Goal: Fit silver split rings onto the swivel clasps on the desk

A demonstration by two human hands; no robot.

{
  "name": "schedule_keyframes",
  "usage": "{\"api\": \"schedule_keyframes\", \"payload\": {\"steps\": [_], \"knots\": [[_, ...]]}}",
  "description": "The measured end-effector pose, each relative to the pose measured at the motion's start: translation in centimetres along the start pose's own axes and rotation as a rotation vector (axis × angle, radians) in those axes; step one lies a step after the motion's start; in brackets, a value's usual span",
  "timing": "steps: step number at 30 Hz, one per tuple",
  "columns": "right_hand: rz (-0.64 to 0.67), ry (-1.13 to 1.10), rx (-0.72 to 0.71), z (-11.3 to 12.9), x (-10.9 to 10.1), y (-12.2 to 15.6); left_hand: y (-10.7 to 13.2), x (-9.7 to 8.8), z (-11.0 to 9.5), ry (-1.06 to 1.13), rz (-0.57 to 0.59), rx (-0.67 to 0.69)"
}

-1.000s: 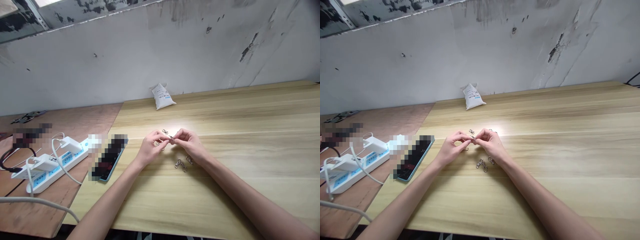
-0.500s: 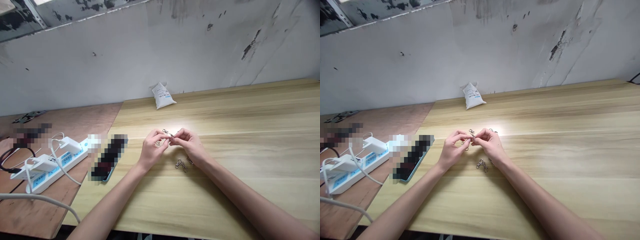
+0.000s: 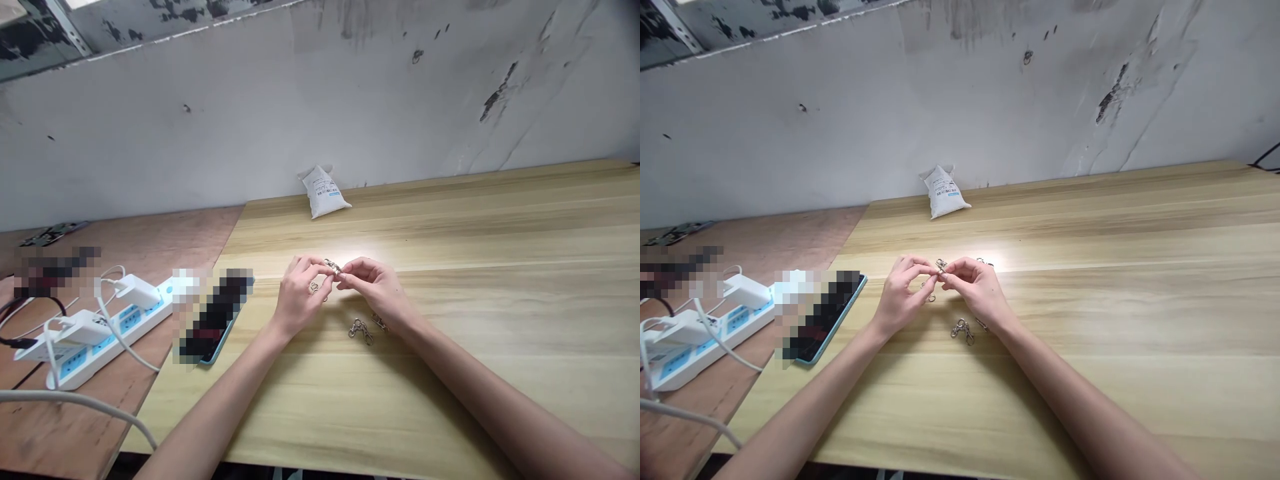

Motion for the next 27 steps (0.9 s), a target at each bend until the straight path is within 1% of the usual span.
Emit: {"api": "schedule_keyframes", "payload": {"steps": [3, 5, 7, 9, 12, 18, 22, 27], "knots": [[-0.022, 0.258, -0.108, 0.5, -0.5, 0.0, -0.1, -0.2, 0.2, -0.234, -0.006, 0.077], [-0.038, 0.433, -0.163, 0.9, -0.7, 0.0, -0.1, -0.1, 0.3, -0.346, 0.006, 0.123], [-0.040, 0.542, -0.210, 1.3, -0.8, 0.1, 0.0, 0.2, 0.4, -0.426, 0.027, 0.168], [-0.036, 0.592, -0.238, 1.5, -0.8, 0.1, 0.1, 0.5, 0.4, -0.478, 0.040, 0.201], [-0.019, 0.581, -0.235, 1.3, -0.9, 0.1, 0.2, 0.8, 0.3, -0.508, 0.041, 0.235], [0.026, 0.394, -0.139, -0.1, -0.9, 0.1, 0.3, 0.9, -0.2, -0.523, -0.002, 0.295], [0.022, 0.309, -0.062, -0.5, -0.7, 0.1, 0.5, 1.0, -0.5, -0.531, -0.031, 0.336], [0.017, 0.274, -0.023, -0.5, -0.5, 0.1, 0.6, 1.1, -0.8, -0.525, -0.043, 0.356]]}}
Point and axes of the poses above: each hand's wrist, its own y-axis away from the middle knuckle, its own x-axis out of the palm, z = x × y, the point moved 5 cm from there along -y, towards the middle knuckle, and after that the axes turned 6 degrees about -x, right-handed, at the moved point
